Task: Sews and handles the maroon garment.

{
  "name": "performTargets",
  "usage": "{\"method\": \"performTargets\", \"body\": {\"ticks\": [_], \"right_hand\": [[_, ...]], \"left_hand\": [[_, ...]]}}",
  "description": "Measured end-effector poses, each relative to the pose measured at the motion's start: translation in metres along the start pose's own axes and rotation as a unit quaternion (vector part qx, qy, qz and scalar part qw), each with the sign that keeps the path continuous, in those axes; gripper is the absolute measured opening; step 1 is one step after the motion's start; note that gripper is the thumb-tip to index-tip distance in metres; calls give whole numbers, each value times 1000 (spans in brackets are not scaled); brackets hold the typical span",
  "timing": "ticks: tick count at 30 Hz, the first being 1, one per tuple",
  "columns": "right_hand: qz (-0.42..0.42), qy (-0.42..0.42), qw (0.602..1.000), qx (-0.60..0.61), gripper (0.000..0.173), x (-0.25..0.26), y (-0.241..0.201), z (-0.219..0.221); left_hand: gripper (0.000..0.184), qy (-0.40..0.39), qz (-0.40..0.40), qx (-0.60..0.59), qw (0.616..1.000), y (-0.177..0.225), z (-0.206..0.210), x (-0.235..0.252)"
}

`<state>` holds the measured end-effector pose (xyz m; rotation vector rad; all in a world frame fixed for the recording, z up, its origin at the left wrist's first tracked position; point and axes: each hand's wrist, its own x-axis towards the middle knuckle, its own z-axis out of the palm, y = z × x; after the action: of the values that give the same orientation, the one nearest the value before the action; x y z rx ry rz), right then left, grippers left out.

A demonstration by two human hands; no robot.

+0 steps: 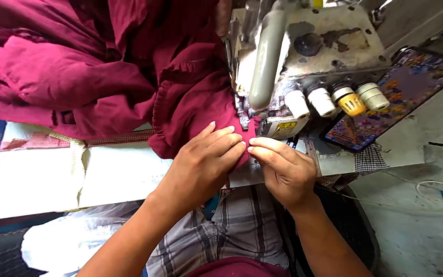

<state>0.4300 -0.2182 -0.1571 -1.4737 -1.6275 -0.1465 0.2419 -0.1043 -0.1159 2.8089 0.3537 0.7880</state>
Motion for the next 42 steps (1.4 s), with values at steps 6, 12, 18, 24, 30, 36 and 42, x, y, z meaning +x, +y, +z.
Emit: {"method": "performTargets", "body": {"ticks": [6, 12, 18, 24, 30, 36, 42], "right_hand": [[-3, 4, 999, -36, 17, 4, 10, 4], [5, 1, 998, -62, 20, 7, 15, 6], [43, -8, 998, -49, 24, -2, 15, 6], [93, 31, 995, -32, 26, -16, 8, -19], [239, -36, 958, -155, 33, -34, 5, -17], [262, -84, 935, -223, 25, -35, 5, -12], [302, -151, 891, -303, 39, -34, -4, -31]], "left_hand": [[28, -40, 9, 15, 999, -13, -4, 5], [31, -48, -3, 16, 999, -23, -1, 13], [30, -48, -26, 2, 999, -31, -4, 20], [28, -23, -52, -24, 998, -47, -1, 28], [36, 38, -126, -76, 988, -50, 15, 25], [44, 87, -244, -24, 966, -15, 33, 12], [43, 73, -337, 80, 935, 29, 29, -3]]}}
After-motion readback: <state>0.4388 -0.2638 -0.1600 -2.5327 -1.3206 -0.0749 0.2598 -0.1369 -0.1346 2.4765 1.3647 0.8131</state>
